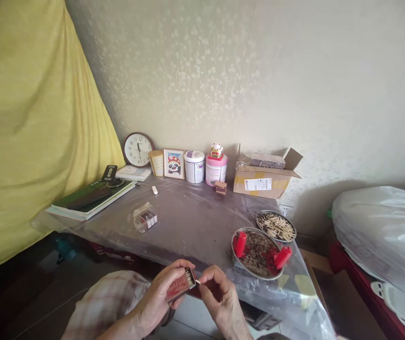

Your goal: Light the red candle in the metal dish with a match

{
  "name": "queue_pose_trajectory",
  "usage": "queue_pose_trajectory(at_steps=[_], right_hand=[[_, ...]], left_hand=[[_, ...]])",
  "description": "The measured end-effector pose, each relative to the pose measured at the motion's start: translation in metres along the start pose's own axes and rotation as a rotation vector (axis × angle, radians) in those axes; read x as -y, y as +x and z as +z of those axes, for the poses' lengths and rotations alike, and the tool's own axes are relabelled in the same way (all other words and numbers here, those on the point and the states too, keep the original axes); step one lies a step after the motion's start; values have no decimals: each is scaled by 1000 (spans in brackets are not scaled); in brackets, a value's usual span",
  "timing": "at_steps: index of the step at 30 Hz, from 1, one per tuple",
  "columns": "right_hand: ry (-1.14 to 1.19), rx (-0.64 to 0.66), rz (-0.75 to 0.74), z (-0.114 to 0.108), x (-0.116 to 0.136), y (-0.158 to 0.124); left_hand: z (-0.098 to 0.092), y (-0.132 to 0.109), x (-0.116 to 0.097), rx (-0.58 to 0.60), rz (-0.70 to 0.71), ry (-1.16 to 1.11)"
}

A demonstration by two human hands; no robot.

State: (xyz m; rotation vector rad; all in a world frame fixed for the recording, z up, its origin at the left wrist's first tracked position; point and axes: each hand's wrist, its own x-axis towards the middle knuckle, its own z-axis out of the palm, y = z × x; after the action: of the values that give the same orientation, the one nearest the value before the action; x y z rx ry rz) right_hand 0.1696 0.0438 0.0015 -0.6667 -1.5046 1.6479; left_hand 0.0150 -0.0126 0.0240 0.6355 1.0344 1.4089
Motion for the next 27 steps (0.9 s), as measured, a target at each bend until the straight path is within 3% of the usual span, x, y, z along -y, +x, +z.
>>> queue_pose_trajectory(at_steps=[3,10,13,18,20,27], right_hand=[[-40,-29,-82,5,-7,2],[-485,-113,-328,12,10,6],[-435,-107,-343,15,7,5],[-117,-21,-110,18,4,4],[-56,-20,-85,17,5,4],[-387,-56,-371,32,6,-1]], left_hand=[[4,1,-2,-34,-12,-16],[3,7,2,-79,50,-23],[2,9,5,-79,78,-39],[5,9,6,-80,90,-58],[6,9,7,-83,88,-61],[7,10,4,-131,73,-139]])
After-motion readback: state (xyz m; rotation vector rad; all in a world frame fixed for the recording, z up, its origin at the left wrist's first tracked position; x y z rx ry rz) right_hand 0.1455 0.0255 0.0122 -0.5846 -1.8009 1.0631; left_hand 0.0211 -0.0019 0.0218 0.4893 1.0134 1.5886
